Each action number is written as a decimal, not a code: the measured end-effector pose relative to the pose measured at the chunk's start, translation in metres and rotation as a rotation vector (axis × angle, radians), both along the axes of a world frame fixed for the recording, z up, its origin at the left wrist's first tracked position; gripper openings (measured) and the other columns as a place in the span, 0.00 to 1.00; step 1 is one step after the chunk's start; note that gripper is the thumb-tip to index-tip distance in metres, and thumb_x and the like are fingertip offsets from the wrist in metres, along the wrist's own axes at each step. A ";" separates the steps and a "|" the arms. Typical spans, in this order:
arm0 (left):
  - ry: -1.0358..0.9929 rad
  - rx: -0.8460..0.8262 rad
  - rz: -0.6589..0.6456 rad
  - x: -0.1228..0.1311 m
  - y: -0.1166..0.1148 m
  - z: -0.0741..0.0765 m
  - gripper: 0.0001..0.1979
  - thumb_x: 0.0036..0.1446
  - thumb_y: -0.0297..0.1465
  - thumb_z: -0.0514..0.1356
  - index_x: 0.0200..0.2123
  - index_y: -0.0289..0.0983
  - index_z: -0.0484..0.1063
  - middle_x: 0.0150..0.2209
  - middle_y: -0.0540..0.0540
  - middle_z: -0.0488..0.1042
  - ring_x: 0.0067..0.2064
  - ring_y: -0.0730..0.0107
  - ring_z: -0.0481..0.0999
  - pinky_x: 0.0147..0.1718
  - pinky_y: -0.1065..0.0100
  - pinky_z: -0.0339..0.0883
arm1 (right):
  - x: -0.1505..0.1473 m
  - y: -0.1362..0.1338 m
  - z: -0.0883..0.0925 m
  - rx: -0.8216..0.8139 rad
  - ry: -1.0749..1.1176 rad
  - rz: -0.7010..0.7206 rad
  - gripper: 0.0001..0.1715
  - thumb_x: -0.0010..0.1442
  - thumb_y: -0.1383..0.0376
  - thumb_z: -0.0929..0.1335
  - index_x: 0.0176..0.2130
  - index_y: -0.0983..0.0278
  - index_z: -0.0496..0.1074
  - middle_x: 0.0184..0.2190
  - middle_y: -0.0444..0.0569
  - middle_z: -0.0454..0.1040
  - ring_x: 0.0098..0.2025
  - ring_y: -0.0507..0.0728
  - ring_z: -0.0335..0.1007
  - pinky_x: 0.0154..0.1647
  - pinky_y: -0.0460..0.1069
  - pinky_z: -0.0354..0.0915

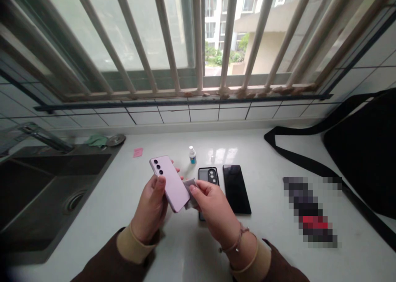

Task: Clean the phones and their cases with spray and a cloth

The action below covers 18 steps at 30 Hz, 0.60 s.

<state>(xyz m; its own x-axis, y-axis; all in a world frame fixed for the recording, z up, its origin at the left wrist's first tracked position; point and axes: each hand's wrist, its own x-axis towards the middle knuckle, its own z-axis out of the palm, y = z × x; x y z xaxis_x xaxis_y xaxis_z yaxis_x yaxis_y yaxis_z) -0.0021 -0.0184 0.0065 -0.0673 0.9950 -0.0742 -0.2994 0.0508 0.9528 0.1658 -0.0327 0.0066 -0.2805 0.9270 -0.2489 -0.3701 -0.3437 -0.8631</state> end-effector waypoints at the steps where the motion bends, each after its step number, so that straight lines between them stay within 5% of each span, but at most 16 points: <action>1: -0.001 0.004 0.015 -0.001 0.001 -0.002 0.35 0.62 0.54 0.67 0.62 0.36 0.72 0.53 0.36 0.80 0.45 0.57 0.83 0.42 0.63 0.79 | 0.001 0.000 0.001 -0.013 -0.015 0.013 0.23 0.64 0.51 0.75 0.52 0.62 0.83 0.41 0.51 0.84 0.38 0.55 0.78 0.41 0.49 0.71; 5: -0.118 -0.053 0.123 -0.002 0.007 0.002 0.30 0.64 0.51 0.67 0.58 0.34 0.75 0.48 0.39 0.81 0.42 0.63 0.82 0.40 0.67 0.77 | 0.008 0.001 0.001 -0.050 -0.144 0.086 0.19 0.63 0.51 0.75 0.44 0.64 0.85 0.33 0.49 0.82 0.29 0.52 0.73 0.29 0.46 0.64; 8: -0.230 -0.164 0.126 -0.002 0.010 0.013 0.31 0.65 0.53 0.64 0.58 0.33 0.75 0.45 0.39 0.82 0.39 0.64 0.82 0.38 0.68 0.77 | 0.017 0.006 -0.004 0.061 -0.274 -0.123 0.20 0.65 0.51 0.74 0.46 0.63 0.84 0.38 0.51 0.84 0.35 0.56 0.77 0.34 0.48 0.70; 12: -0.317 -0.342 -0.144 -0.001 0.004 0.024 0.34 0.66 0.55 0.61 0.58 0.31 0.75 0.44 0.35 0.83 0.37 0.62 0.83 0.38 0.64 0.79 | 0.024 0.012 -0.009 0.240 -0.387 -0.429 0.26 0.69 0.48 0.70 0.56 0.62 0.80 0.49 0.55 0.84 0.49 0.63 0.80 0.51 0.57 0.75; 18: -0.232 -0.367 -0.413 0.005 -0.008 0.023 0.38 0.60 0.58 0.66 0.58 0.32 0.72 0.38 0.35 0.83 0.35 0.57 0.84 0.31 0.66 0.77 | 0.016 0.011 -0.008 0.215 -0.221 -0.290 0.23 0.70 0.49 0.71 0.55 0.61 0.80 0.48 0.54 0.84 0.47 0.63 0.83 0.53 0.58 0.77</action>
<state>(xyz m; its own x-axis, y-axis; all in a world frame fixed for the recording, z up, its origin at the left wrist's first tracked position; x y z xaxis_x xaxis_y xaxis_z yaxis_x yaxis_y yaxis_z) 0.0027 -0.0268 0.0299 0.3789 0.8417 -0.3847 -0.3824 0.5210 0.7631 0.1817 -0.0217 -0.0015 0.0384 0.9971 -0.0658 -0.2225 -0.0557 -0.9733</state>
